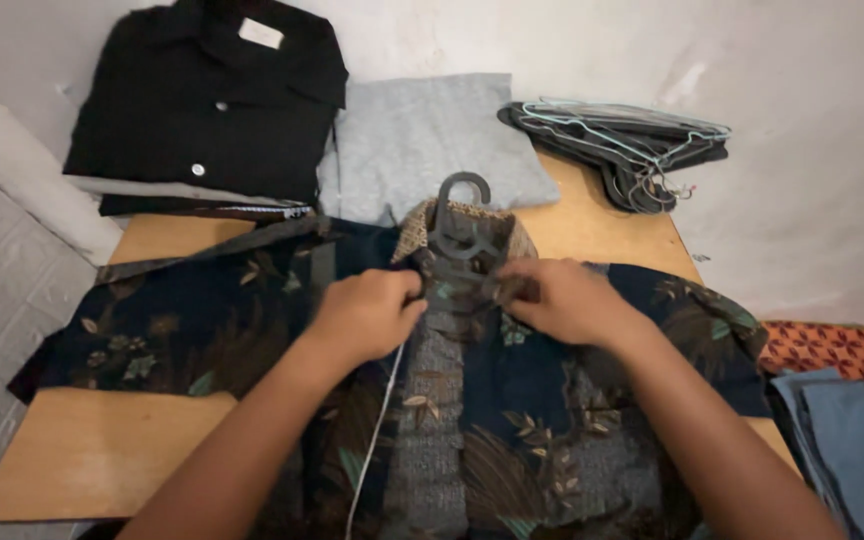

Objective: The person unfolds a dark patterned shirt on a wooden table, buttons the cuffs and front placket, then places the shirt on a hanger and continues buttoning the front. The shirt remains on the hanger on the table at the end.

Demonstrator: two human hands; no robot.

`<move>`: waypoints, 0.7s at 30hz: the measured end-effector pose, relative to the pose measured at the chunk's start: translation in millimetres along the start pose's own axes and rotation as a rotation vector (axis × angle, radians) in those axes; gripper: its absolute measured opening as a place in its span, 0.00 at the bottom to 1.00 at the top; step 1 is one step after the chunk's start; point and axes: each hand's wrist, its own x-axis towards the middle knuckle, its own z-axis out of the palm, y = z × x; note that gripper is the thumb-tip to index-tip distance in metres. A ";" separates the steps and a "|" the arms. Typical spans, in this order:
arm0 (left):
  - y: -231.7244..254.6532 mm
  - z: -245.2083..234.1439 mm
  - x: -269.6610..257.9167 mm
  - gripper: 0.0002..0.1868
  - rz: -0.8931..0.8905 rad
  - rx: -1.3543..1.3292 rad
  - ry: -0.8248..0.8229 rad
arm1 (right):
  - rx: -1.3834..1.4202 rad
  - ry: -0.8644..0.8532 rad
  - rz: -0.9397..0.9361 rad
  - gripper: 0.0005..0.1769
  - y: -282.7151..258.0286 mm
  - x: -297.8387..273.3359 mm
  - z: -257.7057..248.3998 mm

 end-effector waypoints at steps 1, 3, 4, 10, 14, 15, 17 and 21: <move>1.6 2.8 6.2 0.14 0.007 -0.017 -0.011 | 0.041 -0.046 -0.036 0.18 -1.2 7.3 1.5; 4.0 8.8 18.8 0.14 0.024 -0.072 0.008 | 0.150 0.053 -0.044 0.14 9.6 27.4 18.2; 5.9 13.1 24.6 0.14 0.036 -0.125 0.020 | 0.264 0.144 -0.050 0.10 16.2 36.4 27.5; 6.0 36.9 81.0 0.12 0.012 -0.231 0.117 | 0.470 0.284 -0.142 0.17 28.1 65.4 60.2; 9.0 38.6 106.8 0.11 -0.008 -0.291 0.124 | 0.526 0.249 -0.215 0.32 46.3 94.8 69.9; 7.6 41.5 113.2 0.12 -0.006 -0.336 0.129 | 0.496 0.294 -0.279 0.34 48.4 100.1 70.5; 6.2 41.9 117.3 0.13 -0.008 -0.383 0.130 | 0.467 0.332 -0.340 0.37 48.9 105.1 69.6; 7.3 20.5 110.8 0.18 0.055 -0.547 0.074 | 0.475 0.318 -0.372 0.38 44.7 100.4 60.9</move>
